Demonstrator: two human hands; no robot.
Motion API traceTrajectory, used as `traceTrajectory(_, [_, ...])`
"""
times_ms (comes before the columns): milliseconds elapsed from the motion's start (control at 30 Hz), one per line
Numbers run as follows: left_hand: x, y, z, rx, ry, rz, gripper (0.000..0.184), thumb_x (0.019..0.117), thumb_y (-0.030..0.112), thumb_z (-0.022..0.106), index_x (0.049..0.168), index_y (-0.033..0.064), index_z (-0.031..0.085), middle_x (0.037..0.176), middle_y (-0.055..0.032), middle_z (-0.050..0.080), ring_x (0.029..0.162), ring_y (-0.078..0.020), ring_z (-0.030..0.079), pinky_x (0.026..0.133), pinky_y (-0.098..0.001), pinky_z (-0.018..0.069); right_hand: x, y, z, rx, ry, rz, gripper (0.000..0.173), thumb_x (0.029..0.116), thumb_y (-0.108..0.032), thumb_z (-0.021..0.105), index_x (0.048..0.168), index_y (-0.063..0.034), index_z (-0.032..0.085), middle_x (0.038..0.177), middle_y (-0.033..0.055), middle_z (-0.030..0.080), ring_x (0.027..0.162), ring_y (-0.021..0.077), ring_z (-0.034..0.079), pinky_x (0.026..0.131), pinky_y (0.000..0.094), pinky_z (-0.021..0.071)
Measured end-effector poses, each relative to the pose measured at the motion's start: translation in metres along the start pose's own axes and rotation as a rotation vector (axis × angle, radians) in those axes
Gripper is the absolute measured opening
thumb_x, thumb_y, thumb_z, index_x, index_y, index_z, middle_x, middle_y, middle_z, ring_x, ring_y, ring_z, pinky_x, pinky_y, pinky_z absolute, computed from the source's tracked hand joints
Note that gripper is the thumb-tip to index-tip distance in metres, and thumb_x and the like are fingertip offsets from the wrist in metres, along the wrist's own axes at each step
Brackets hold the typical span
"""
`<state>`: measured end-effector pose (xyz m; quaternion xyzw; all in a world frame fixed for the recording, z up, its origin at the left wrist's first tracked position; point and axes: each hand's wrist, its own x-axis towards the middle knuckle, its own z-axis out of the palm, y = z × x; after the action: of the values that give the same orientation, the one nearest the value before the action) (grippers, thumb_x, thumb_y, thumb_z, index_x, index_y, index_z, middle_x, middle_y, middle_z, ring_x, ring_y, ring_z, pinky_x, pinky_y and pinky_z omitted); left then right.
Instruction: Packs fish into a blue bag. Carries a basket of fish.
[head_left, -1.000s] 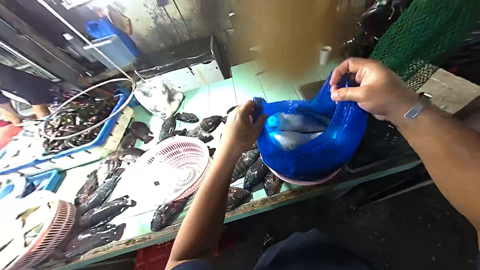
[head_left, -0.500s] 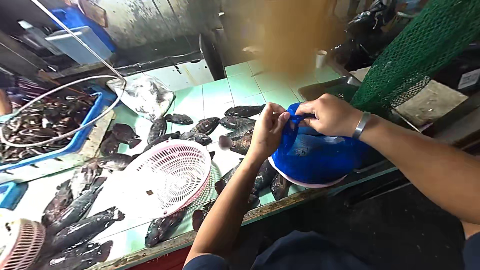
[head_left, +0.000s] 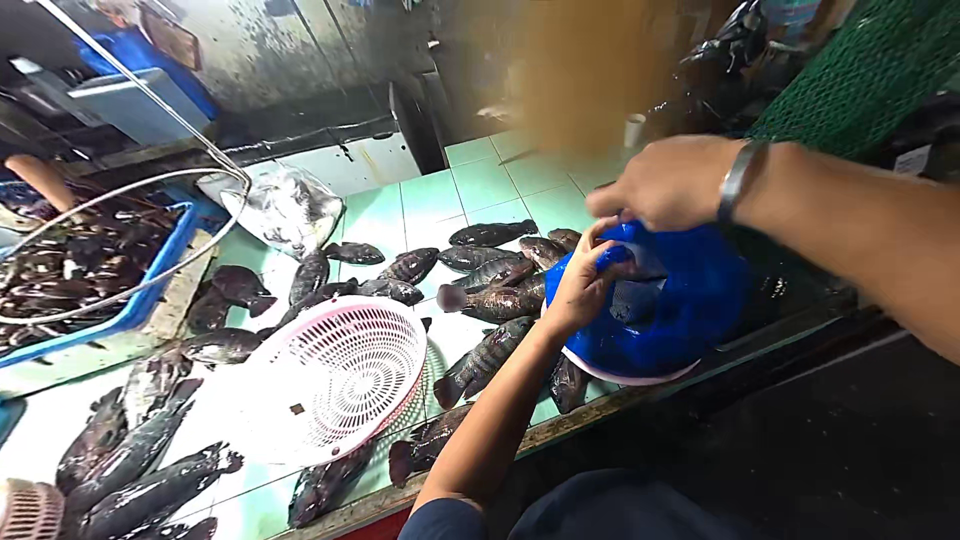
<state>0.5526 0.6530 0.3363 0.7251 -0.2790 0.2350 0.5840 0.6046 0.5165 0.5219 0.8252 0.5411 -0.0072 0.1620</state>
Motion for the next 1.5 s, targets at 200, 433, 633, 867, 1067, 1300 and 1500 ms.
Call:
traceTrajectory(200, [-0.012,-0.004,0.015,-0.111,0.023,-0.148,0.015,0.1033,0.009,0.055,0.099,0.0076,0.07,0.086,-0.001,0.067,0.075,-0.005,0.062,0.067,-0.0252,0.054,0.049,-0.011,0.036,0.178,0.031,-0.186,0.014,0.0936,-0.012,0.072,0.107,-0.0142,0.068,0.083,0.0042,0.068,0.079,0.0236,0.067,0.075,0.0495,0.0546])
traceTrajectory(433, [0.018,0.002,0.025,0.092,0.062,-0.348,0.017,0.101,0.011,0.055,0.101,0.0031,0.071,0.082,-0.0027,0.069,0.076,-0.0072,0.065,0.073,-0.0314,0.0557,0.004,0.035,0.072,0.446,0.338,-0.315,0.04,0.0905,-0.034,0.075,0.126,-0.0173,0.069,0.114,0.0079,0.063,0.105,0.0241,0.063,0.09,0.0467,0.055])
traceTrajectory(633, [0.02,0.015,0.015,0.133,-0.095,-0.356,0.047,0.0929,0.001,0.059,0.139,0.0081,0.061,0.115,-0.0057,0.074,0.098,-0.0116,0.071,0.088,-0.0357,0.0602,-0.018,0.055,0.116,0.531,0.611,-0.385,0.017,0.0952,-0.001,0.063,0.102,-0.0055,0.078,0.096,0.0083,0.075,0.091,0.0187,0.072,0.087,0.0367,0.0582])
traceTrajectory(867, [0.023,0.029,0.027,0.817,-0.139,-0.245,0.055,0.0936,0.003,0.058,0.148,0.0095,0.054,0.108,-0.0161,0.075,0.099,-0.0334,0.073,0.09,-0.0547,0.0556,-0.047,0.007,0.145,0.282,0.813,-0.249,0.019,0.0982,-0.012,0.056,0.105,-0.0061,0.073,0.117,0.0172,0.068,0.116,0.0342,0.063,0.101,0.0495,0.0522])
traceTrajectory(1067, [0.039,0.027,0.012,0.674,-0.351,-0.119,0.05,0.0921,-0.003,0.054,0.138,0.0112,0.065,0.114,-0.0117,0.075,0.1,-0.0292,0.073,0.091,-0.0492,0.0566,-0.099,-0.01,0.136,-0.136,0.284,0.002,0.032,0.0808,0.007,0.072,0.109,-0.0058,0.074,0.124,0.0192,0.067,0.112,0.0488,0.059,0.098,0.0724,0.0382])
traceTrajectory(1300, [0.045,0.02,0.018,0.584,-0.491,-0.008,0.026,0.0962,0.007,0.056,0.113,0.0145,0.074,0.094,-0.0074,0.074,0.093,-0.0268,0.071,0.079,-0.0474,0.0566,-0.141,-0.03,0.137,-0.194,0.077,0.17,0.015,0.0874,0.003,0.058,0.096,-0.0032,0.069,0.119,0.0246,0.064,0.123,0.0555,0.052,0.108,0.0803,0.0255])
traceTrajectory(1500, [0.043,0.017,0.01,0.504,-0.549,0.079,0.024,0.1001,0.01,0.053,0.114,0.0123,0.072,0.093,-0.0113,0.071,0.092,-0.0309,0.07,0.074,-0.0486,0.0554,-0.146,-0.066,0.105,-0.253,-0.126,0.317,0.017,0.0954,-0.004,0.055,0.105,-0.0033,0.07,0.125,0.0237,0.063,0.123,0.0546,0.053,0.106,0.0815,0.0281])
